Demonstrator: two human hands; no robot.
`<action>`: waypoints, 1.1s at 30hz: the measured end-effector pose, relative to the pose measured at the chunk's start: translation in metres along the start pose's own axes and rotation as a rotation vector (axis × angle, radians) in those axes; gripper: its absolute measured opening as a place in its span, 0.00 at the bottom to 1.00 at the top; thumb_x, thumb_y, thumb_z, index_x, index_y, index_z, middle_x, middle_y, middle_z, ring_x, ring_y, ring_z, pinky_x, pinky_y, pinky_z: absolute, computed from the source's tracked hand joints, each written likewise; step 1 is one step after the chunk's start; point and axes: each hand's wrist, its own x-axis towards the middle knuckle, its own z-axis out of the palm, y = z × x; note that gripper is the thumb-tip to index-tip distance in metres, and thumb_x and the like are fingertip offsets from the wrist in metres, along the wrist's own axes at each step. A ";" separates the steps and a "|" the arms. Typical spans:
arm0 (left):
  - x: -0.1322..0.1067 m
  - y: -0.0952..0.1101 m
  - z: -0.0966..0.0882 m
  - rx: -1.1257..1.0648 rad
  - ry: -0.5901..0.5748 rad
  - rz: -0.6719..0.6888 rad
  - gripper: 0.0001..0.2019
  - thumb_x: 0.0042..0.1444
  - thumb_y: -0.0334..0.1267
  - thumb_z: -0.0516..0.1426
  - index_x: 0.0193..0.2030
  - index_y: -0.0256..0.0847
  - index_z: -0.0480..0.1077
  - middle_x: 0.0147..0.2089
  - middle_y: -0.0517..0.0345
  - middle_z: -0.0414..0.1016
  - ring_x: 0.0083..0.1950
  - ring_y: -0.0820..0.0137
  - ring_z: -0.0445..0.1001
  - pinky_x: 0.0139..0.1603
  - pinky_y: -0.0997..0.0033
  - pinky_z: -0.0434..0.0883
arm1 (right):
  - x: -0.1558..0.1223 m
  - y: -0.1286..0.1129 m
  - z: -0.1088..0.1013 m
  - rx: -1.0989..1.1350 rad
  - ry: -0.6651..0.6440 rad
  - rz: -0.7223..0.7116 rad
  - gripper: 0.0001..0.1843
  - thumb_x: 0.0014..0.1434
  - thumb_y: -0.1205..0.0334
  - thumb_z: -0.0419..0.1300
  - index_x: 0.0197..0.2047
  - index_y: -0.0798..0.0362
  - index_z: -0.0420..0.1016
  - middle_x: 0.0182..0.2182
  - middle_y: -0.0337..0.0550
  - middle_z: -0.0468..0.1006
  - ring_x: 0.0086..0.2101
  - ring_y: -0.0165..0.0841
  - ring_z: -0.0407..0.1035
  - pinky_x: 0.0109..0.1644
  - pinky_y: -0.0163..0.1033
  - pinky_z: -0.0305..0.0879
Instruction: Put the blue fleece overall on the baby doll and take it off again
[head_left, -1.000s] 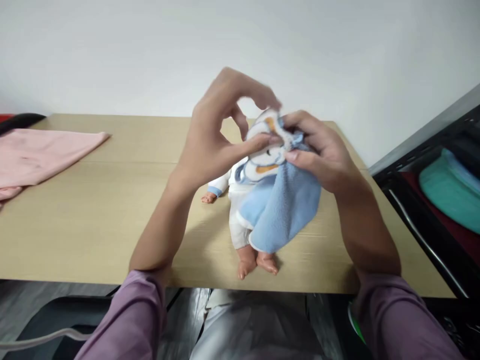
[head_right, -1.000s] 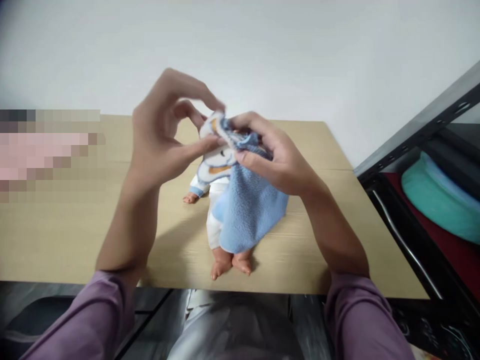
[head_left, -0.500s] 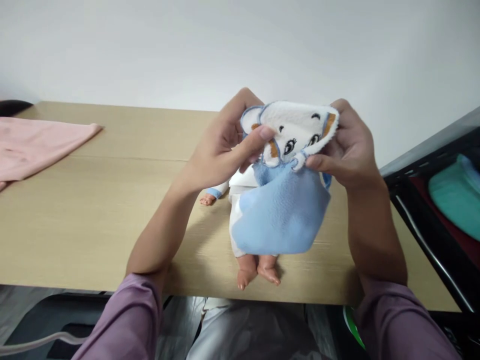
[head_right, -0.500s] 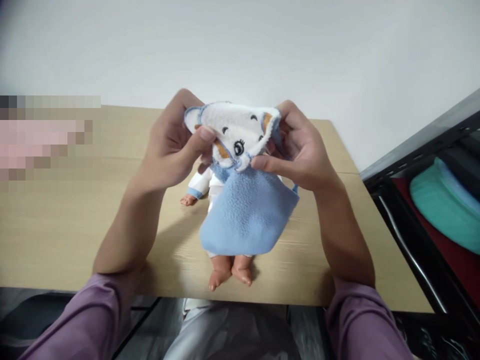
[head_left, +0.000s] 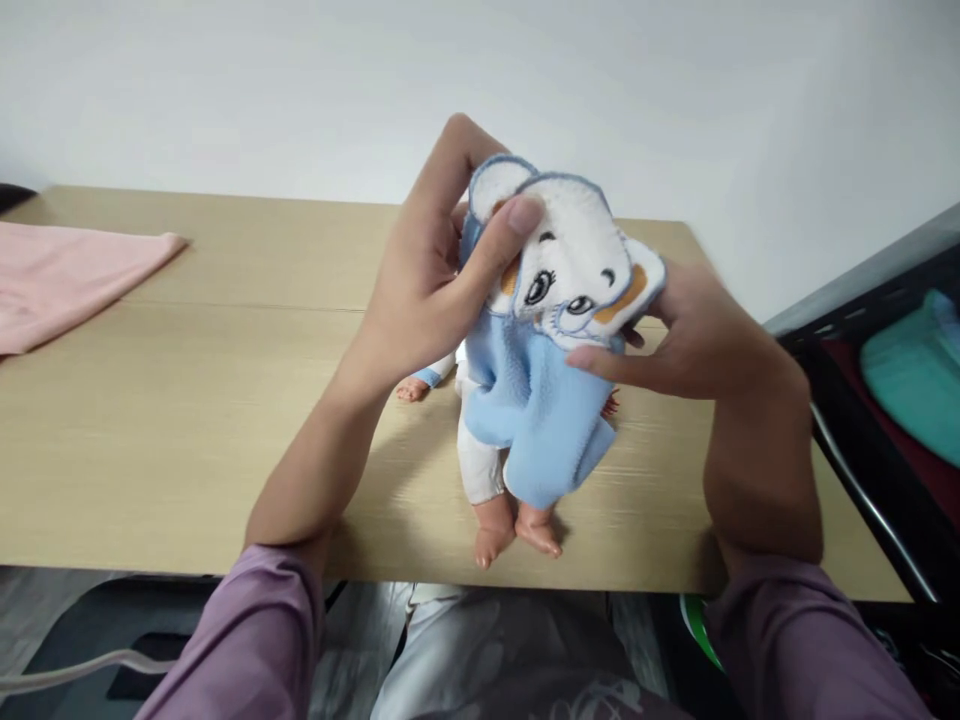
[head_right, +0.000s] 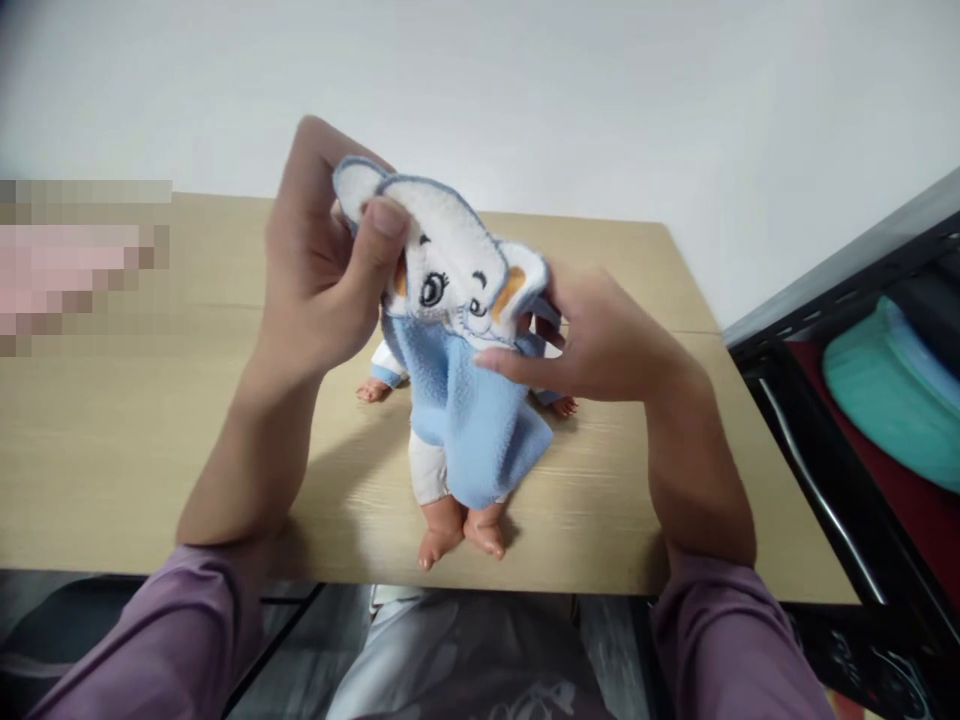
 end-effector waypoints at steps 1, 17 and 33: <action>0.001 0.001 -0.003 -0.041 -0.002 0.007 0.24 0.82 0.66 0.70 0.48 0.49 0.75 0.38 0.61 0.65 0.32 0.69 0.65 0.32 0.66 0.66 | -0.001 -0.003 0.002 -0.049 -0.005 -0.013 0.17 0.61 0.49 0.83 0.42 0.43 0.82 0.34 0.38 0.82 0.33 0.42 0.74 0.38 0.51 0.72; 0.003 -0.024 -0.019 -0.044 -0.330 -0.198 0.30 0.83 0.70 0.64 0.38 0.47 0.78 0.34 0.55 0.72 0.36 0.61 0.74 0.39 0.58 0.77 | 0.021 0.045 0.010 0.265 -0.501 -0.028 0.29 0.59 0.46 0.90 0.60 0.45 0.95 0.59 0.44 0.95 0.60 0.53 0.87 0.71 0.54 0.86; 0.003 -0.068 -0.027 -0.199 -0.355 -0.193 0.32 0.65 0.73 0.80 0.53 0.46 0.84 0.52 0.48 0.90 0.63 0.47 0.90 0.64 0.52 0.90 | 0.018 0.066 0.032 0.417 -0.458 0.041 0.31 0.65 0.49 0.87 0.68 0.43 0.93 0.61 0.42 0.95 0.63 0.49 0.89 0.69 0.51 0.91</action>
